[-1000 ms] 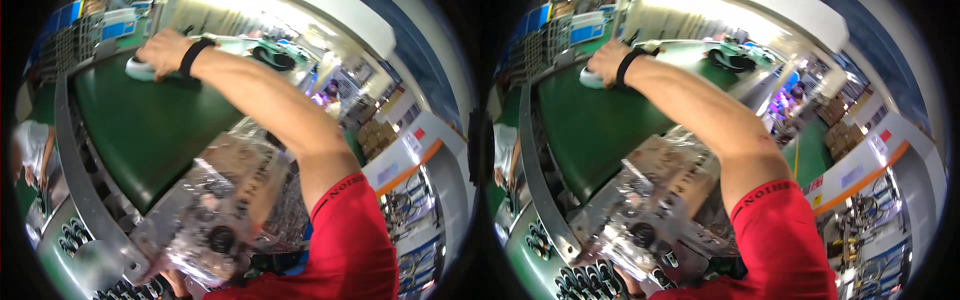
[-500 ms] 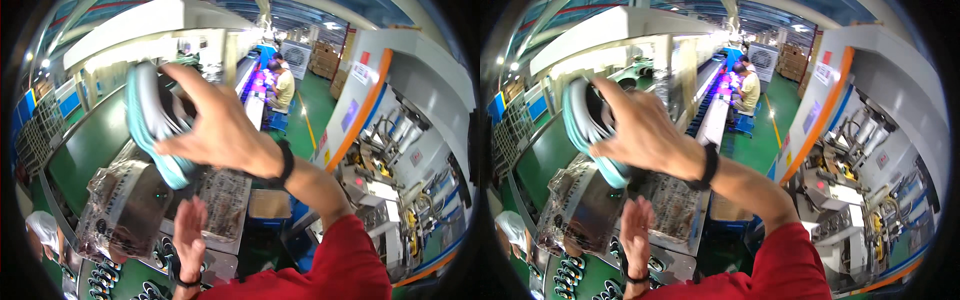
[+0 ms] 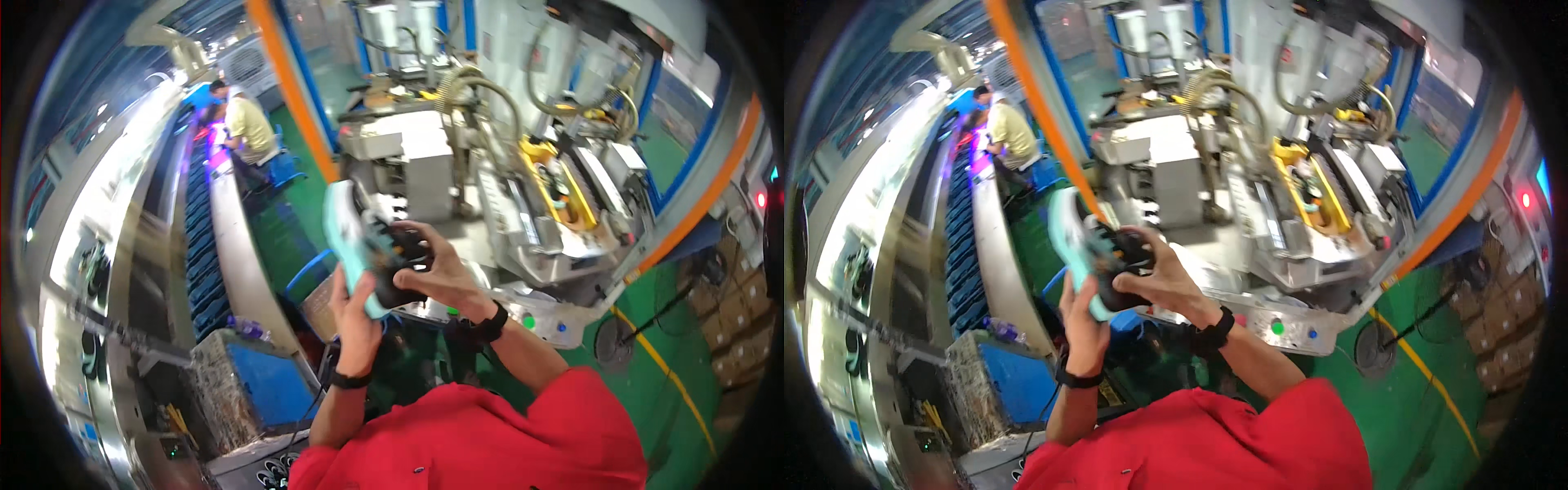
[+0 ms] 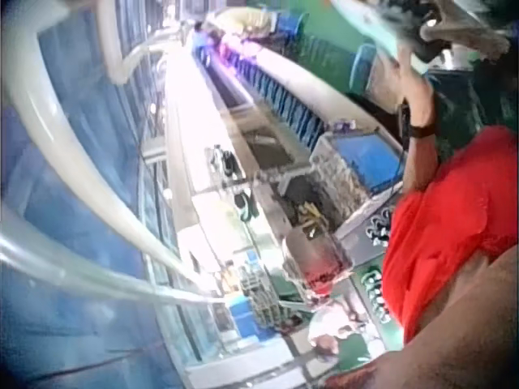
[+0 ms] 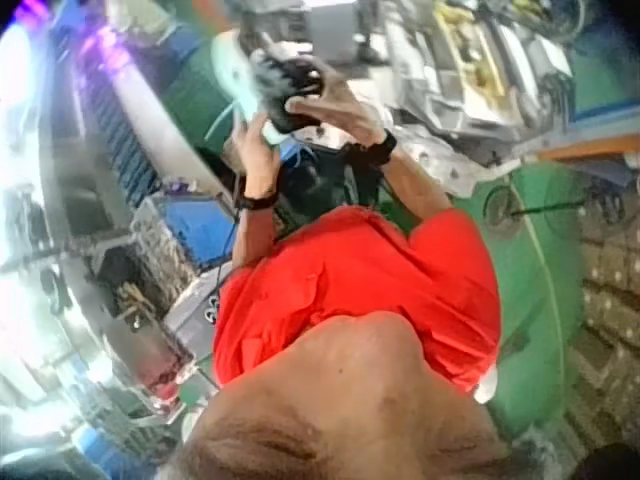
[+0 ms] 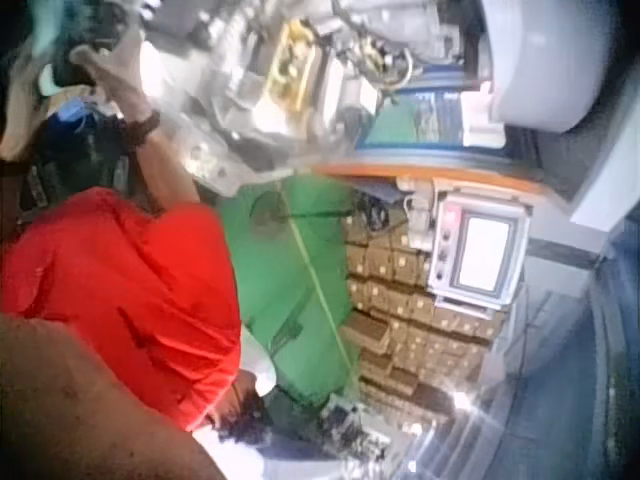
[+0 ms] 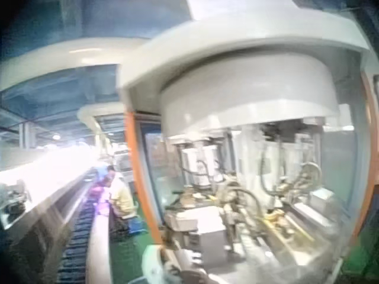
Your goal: Operate a shoe-lasting or sole-attaching machine to press and bond components of athletic footwear.
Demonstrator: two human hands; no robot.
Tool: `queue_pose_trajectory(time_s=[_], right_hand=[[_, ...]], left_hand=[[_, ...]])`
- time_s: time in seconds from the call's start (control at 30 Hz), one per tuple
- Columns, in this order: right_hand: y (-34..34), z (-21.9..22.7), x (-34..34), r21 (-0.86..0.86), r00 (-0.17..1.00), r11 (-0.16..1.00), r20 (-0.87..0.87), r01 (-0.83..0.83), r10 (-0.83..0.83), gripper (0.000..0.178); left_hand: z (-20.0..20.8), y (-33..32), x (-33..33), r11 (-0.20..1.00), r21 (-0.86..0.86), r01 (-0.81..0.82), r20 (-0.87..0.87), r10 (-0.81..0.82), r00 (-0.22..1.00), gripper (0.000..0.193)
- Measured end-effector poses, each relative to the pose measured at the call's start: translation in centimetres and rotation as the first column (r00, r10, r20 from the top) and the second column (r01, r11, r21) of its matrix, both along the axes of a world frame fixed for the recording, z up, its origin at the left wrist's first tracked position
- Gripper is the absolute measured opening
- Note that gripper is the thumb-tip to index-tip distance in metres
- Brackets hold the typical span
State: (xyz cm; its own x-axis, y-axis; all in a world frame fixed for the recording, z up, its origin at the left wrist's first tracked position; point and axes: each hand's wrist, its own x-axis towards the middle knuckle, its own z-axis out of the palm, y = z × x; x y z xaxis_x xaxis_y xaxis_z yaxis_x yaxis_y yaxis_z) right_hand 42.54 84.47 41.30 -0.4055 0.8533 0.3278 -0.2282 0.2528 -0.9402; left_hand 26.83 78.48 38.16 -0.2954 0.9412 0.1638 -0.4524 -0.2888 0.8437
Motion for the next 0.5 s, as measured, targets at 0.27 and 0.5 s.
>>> queue_pose_trajectory(time_s=[0.27, 0.5], right_hand=[[5.5, -6.7, 23.2, -0.124, 0.678, 0.666, 0.145, 0.735, -0.721, 0.051], [4.9, -7.3, 31.7, -0.155, 0.403, 0.383, 0.133, 0.911, -0.906, 0.048]], left_hand=[[-6.0, 17.2, 19.5, 0.822, -0.324, 0.469, -0.140, -0.532, 0.835, 0.072], [-13.1, 34.9, 28.0, 0.914, -0.380, 0.143, -0.706, -0.386, 0.594, 0.081]])
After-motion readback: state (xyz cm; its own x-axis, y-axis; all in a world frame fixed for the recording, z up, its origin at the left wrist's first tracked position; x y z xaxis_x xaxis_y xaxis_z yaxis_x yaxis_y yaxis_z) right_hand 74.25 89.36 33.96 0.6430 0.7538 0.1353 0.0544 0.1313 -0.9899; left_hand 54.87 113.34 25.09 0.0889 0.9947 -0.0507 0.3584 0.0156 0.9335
